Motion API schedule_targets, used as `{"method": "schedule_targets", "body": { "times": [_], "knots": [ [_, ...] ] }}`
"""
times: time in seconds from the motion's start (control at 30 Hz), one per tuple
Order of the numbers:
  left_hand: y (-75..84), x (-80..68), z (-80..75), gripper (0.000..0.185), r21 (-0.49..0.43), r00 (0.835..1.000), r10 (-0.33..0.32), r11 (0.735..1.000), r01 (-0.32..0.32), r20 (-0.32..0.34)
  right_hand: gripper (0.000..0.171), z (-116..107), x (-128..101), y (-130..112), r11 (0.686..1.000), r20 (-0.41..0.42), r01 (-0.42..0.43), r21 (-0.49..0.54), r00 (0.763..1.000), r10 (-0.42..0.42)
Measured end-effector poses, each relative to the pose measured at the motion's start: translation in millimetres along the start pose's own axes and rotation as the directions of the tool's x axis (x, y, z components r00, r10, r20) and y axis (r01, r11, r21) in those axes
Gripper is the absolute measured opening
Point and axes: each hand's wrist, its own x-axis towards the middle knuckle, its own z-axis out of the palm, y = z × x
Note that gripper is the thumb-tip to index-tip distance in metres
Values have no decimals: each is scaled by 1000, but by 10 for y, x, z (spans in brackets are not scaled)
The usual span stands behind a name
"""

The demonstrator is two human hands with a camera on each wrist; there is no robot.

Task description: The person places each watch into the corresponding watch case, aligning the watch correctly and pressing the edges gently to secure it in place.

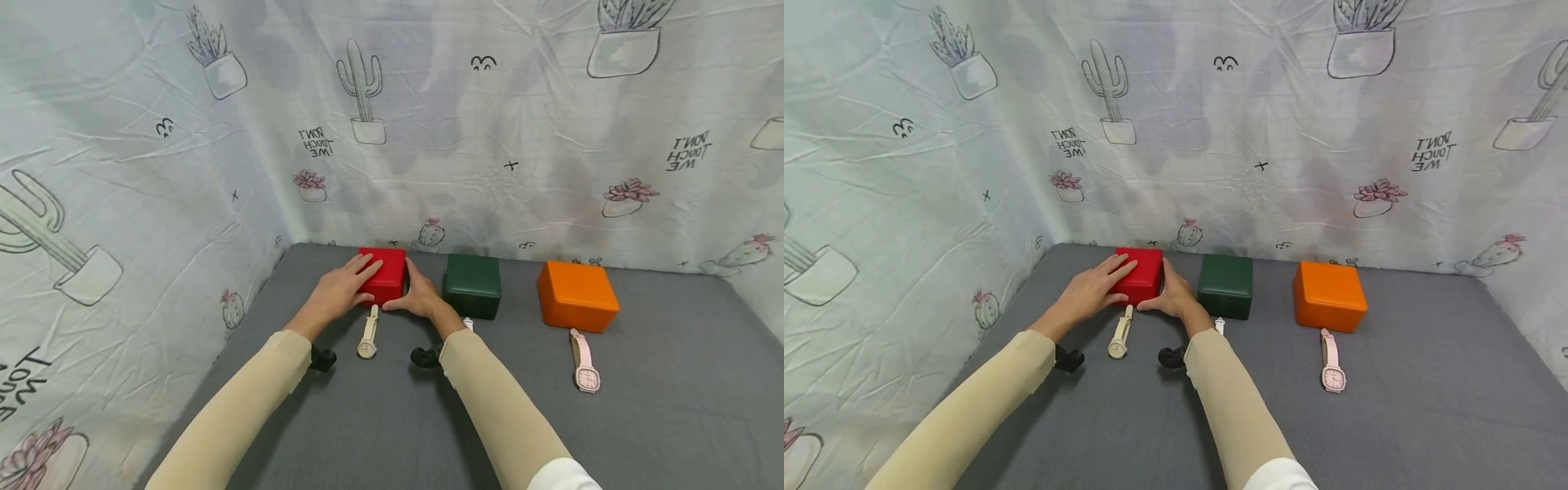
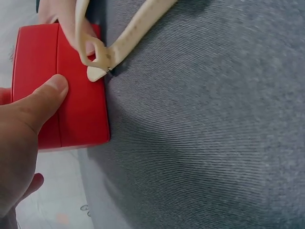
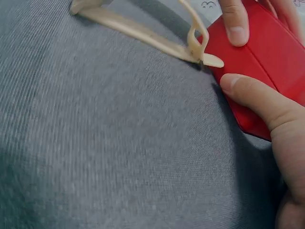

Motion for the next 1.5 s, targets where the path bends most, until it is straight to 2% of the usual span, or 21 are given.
{"method": "schedule_targets", "body": {
  "times": [0.2,0.3,0.4,0.47,0.53,0.6,0.7,0.73,0.77,0.83,0.87,0.93,0.97,1.07,1.2,1.33,1.43,1.5],
  "knots": [
    [-42,3,-55,75,-7,999,3,1000,-3,-50,114,-1,4,-14,1000,7,16,15,1000,-16],
    [-39,10,-68,73,27,995,36,999,-34,-90,114,-4,1,-8,1000,8,4,11,1000,-4],
    [-29,-1,-59,68,86,984,98,993,-86,-146,115,-4,4,7,1000,5,-2,-4,1000,2],
    [-22,-17,-42,64,133,967,145,984,-119,-209,115,-3,6,21,1000,2,-7,-14,1000,7],
    [-18,-25,-23,57,193,932,200,970,-146,-302,116,-5,7,25,1000,-1,-7,-14,1000,7],
    [-9,-18,-16,49,241,884,245,958,-157,-398,116,-12,7,27,1000,-5,-8,-12,1000,7],
    [8,22,-6,35,286,786,306,943,-172,-537,114,-17,-4,39,1000,-17,7,-9,1000,-7],
    [-23,71,60,30,291,748,321,940,-177,-581,113,-16,-8,44,1000,-19,15,-9,1000,-15],
    [-24,80,67,26,289,723,325,940,-179,-609,112,-11,-11,50,1000,-21,23,-9,999,-24],
    [-31,91,83,21,280,685,324,943,-180,-653,112,2,-17,54,999,-24,34,-14,999,-34],
    [-31,90,83,20,270,679,315,947,-176,-664,112,7,-18,53,999,-25,40,-13,999,-40],
    [-32,85,81,21,247,686,285,956,-157,-670,113,15,-18,42,999,-24,43,-8,999,-44],
    [3,47,16,23,233,703,265,962,-143,-660,113,17,-18,33,999,-25,44,-6,999,-44],
    [21,40,2,26,218,726,226,970,-106,-650,114,22,-20,19,999,-27,42,8,999,-42],
    [29,34,20,32,233,752,193,971,-54,-630,116,21,-19,18,1000,-27,27,9,999,-26],
    [24,34,54,46,245,780,171,969,-24,-602,116,25,-8,28,1000,-31,20,-4,999,-20],
    [25,47,72,57,243,807,148,970,-6,-571,114,33,-1,36,1000,-33,27,-15,999,-28],
    [28,57,75,65,231,833,122,973,7,-539,113,42,1,34,999,-32,33,-15,999,-33]
  ]
}}
